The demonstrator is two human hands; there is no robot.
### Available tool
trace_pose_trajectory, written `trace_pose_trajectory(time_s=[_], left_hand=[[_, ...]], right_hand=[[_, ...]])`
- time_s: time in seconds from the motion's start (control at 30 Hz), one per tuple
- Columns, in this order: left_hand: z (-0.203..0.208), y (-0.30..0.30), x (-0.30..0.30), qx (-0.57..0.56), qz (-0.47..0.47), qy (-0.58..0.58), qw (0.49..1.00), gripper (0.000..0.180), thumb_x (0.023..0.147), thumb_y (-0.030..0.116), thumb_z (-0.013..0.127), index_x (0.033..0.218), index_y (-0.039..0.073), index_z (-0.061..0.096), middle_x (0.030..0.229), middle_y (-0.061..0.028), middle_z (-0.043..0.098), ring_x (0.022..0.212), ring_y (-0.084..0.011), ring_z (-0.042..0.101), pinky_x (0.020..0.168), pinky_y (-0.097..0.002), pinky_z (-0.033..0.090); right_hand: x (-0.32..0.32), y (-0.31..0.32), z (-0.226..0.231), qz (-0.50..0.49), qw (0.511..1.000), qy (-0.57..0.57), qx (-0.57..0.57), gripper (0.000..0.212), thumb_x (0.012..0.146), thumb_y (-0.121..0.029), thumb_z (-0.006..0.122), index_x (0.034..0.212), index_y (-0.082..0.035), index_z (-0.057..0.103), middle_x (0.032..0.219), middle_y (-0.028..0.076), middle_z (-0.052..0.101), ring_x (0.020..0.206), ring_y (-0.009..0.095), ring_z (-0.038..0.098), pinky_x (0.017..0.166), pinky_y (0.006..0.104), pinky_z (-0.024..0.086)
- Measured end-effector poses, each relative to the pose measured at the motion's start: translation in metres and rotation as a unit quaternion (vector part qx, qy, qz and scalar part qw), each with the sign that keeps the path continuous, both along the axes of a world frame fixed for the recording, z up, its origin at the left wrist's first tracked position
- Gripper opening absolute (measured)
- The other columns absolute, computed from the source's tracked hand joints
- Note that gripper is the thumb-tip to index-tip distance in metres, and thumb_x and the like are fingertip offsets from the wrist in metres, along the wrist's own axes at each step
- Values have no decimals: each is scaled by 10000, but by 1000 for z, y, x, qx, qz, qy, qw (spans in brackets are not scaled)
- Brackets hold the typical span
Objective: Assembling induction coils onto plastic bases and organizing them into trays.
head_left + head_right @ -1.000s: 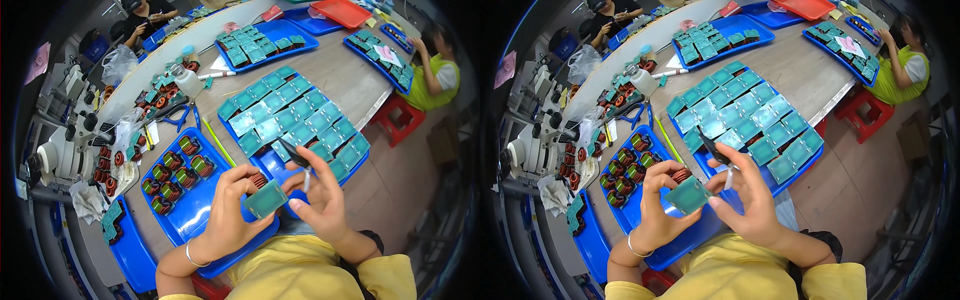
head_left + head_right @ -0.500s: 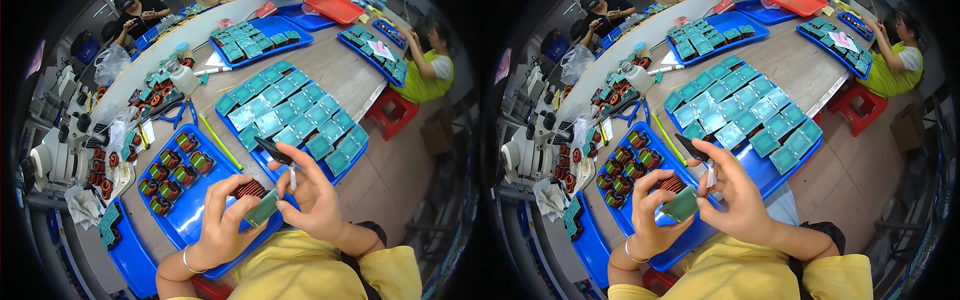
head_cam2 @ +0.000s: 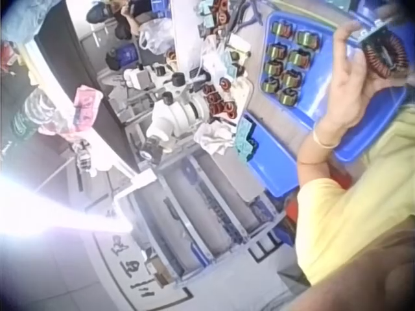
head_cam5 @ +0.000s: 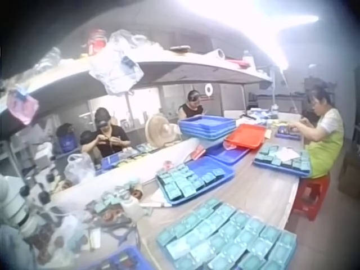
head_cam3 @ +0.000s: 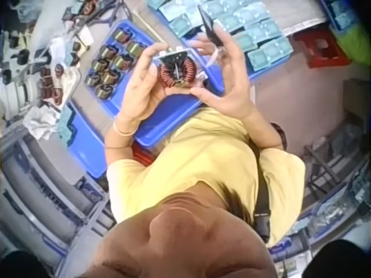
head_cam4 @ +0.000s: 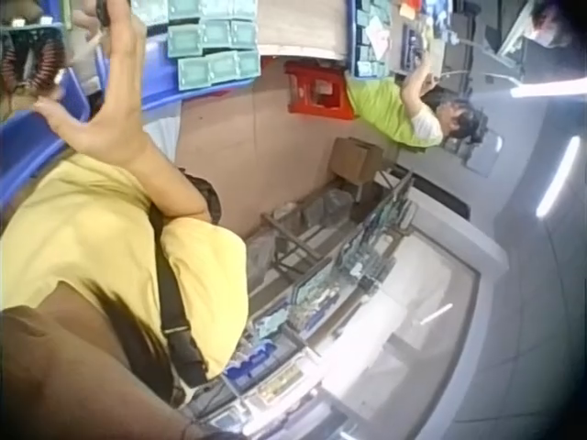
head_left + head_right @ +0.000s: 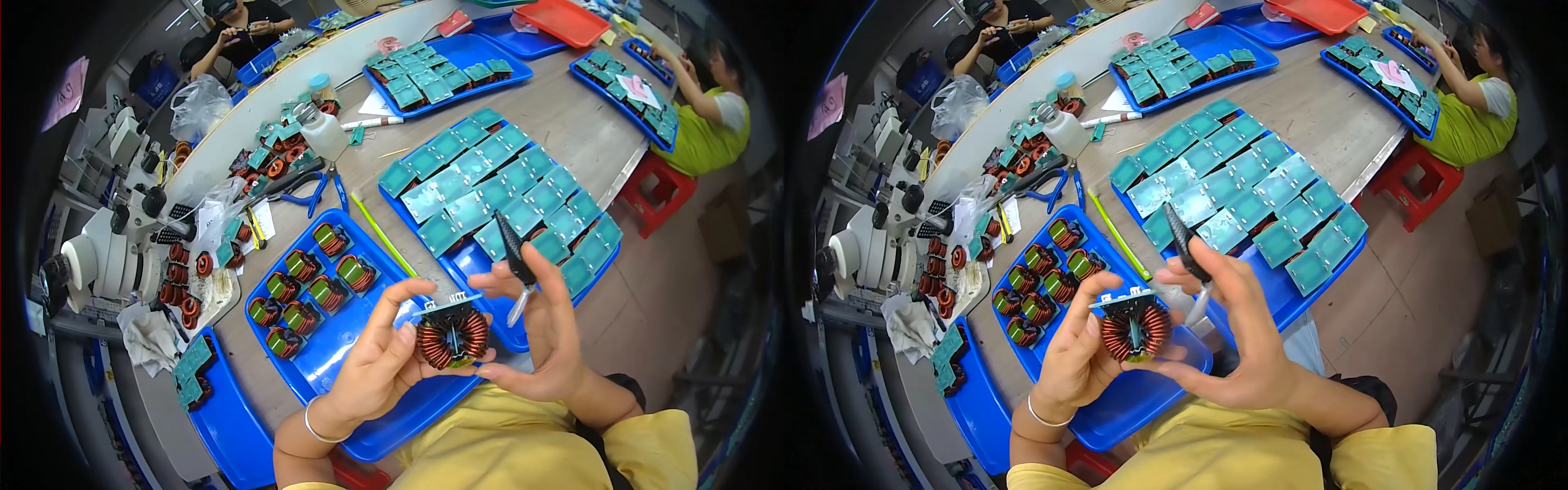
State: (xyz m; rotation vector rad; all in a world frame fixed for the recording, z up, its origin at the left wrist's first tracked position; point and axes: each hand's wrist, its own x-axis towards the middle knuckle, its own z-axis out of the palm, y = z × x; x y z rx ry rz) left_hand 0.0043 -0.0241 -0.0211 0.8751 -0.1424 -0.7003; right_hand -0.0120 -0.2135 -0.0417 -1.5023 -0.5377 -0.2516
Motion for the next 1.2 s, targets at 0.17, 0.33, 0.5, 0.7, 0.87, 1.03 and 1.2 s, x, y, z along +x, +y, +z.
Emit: trace_pose_trajectory(time_s=[0.17, 0.33, 0.5, 0.7, 0.87, 1.03, 1.2], left_hand=[[-4, 5, -1, -33, -38, 42, 998, 336, 971, 240, 287, 1264, 94, 213, 1219, -198, 458, 1120, -303, 494, 939, -455, 412], [-10, 9, 0, -39, -54, -51, 997, 526, 865, 120, 548, 1268, 77, 213, 1258, -168, 412, 1134, -255, 467, 950, -391, 394], [-8, 6, 3, 128, 15, -291, 948, 688, 661, -25, 748, 1220, 45, 354, 1258, -137, 330, 1190, -227, 378, 958, -365, 385], [-5, 10, 2, 200, 29, -341, 918, 618, 623, 34, 782, 1148, 2, 459, 1180, -132, 390, 1125, -226, 422, 942, -355, 380], [-3, 9, 1, 196, 25, -305, 932, 637, 599, 52, 794, 1146, -20, 475, 1133, -125, 447, 1090, -223, 454, 937, -362, 375], [-1, 8, 0, 168, -8, -278, 946, 657, 670, -7, 737, 1239, -40, 412, 1215, -145, 428, 1152, -234, 441, 990, -336, 353], [-2, 6, -1, 178, -3, -284, 942, 725, 634, 68, 785, 1250, -8, 411, 1189, -139, 465, 1097, -232, 481, 958, -340, 371]], right_hand=[[3, 2, -5, 28, 1000, -7, -3, 1028, 607, 38, 751, 1390, -6, 86, 1281, 156, 320, 1096, 341, 498, 875, 383, 446], [-1, 4, -9, 17, 999, -41, 22, 1037, 591, 85, 742, 1389, -12, 86, 1268, 142, 332, 1056, 350, 524, 843, 395, 476], [-3, 3, -9, 12, 998, -54, 17, 1045, 585, 88, 743, 1389, -14, 83, 1250, 129, 350, 1033, 361, 537, 831, 414, 484], [-8, 3, -5, -40, 997, -62, -8, 943, 586, -9, 793, 1331, 40, 218, 1197, 171, 424, 1046, 273, 556, 892, 334, 418], [-10, 2, 1, -69, 993, -86, -41, 913, 581, -51, 809, 1306, 55, 266, 1138, 168, 481, 1008, 249, 557, 821, 289, 443], [-12, 2, 0, -85, 991, -100, -17, 873, 579, -70, 816, 1281, 64, 314, 1136, 172, 481, 998, 242, 547, 794, 280, 451], [-14, 3, 4, -90, 993, -74, -16, 831, 599, -97, 810, 1270, 66, 347, 1148, 168, 470, 1011, 238, 521, 809, 290, 443]])
